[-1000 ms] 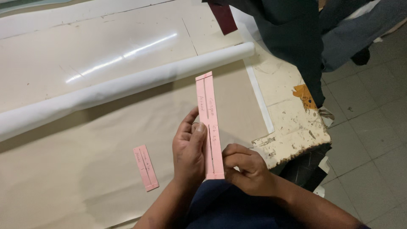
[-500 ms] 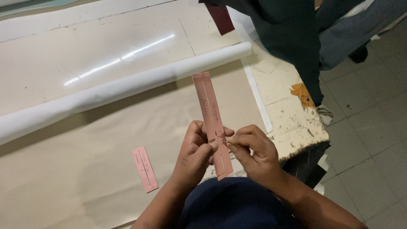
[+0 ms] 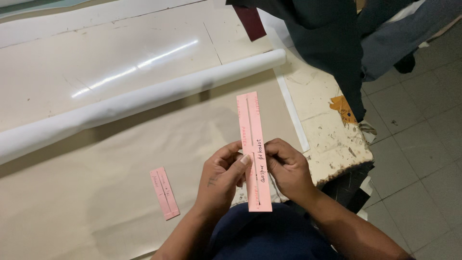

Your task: The person uses a pink paper template and a pencil to mark lines on a large piece of off-white fabric laid on a table. They repeatedly position the template, draw along its edge, and reposition it to create multiple parallel marks across the fabric surface.

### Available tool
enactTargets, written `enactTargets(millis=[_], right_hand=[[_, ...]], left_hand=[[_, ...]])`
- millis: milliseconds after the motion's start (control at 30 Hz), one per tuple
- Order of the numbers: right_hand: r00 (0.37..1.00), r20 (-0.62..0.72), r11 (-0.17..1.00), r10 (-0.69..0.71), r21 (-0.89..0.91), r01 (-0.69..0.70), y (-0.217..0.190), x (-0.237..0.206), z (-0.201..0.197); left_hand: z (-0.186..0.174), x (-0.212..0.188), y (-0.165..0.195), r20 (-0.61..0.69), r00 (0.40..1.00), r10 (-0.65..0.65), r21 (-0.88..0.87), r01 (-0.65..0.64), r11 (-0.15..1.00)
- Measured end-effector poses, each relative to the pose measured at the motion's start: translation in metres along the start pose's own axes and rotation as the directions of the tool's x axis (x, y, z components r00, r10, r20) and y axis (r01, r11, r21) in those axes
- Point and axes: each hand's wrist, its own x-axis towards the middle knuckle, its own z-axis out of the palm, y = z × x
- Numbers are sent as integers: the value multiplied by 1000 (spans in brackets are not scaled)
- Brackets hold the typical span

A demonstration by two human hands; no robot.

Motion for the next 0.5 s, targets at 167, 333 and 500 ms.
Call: enactTargets(millis=[167, 333, 500], right_hand=[[985, 46, 985, -164, -50, 166, 0, -7, 7], [981, 35, 970, -190, -150, 193, -7, -4, 7], [968, 138, 950, -208, -208, 234, -18, -15, 10]], left_hand=[[3, 3, -9, 9, 1000, -8, -257, 10, 966], [7, 3, -17, -35, 999, 5, -330, -16, 944], [6, 10, -17, -56, 994, 93, -352, -107, 930]])
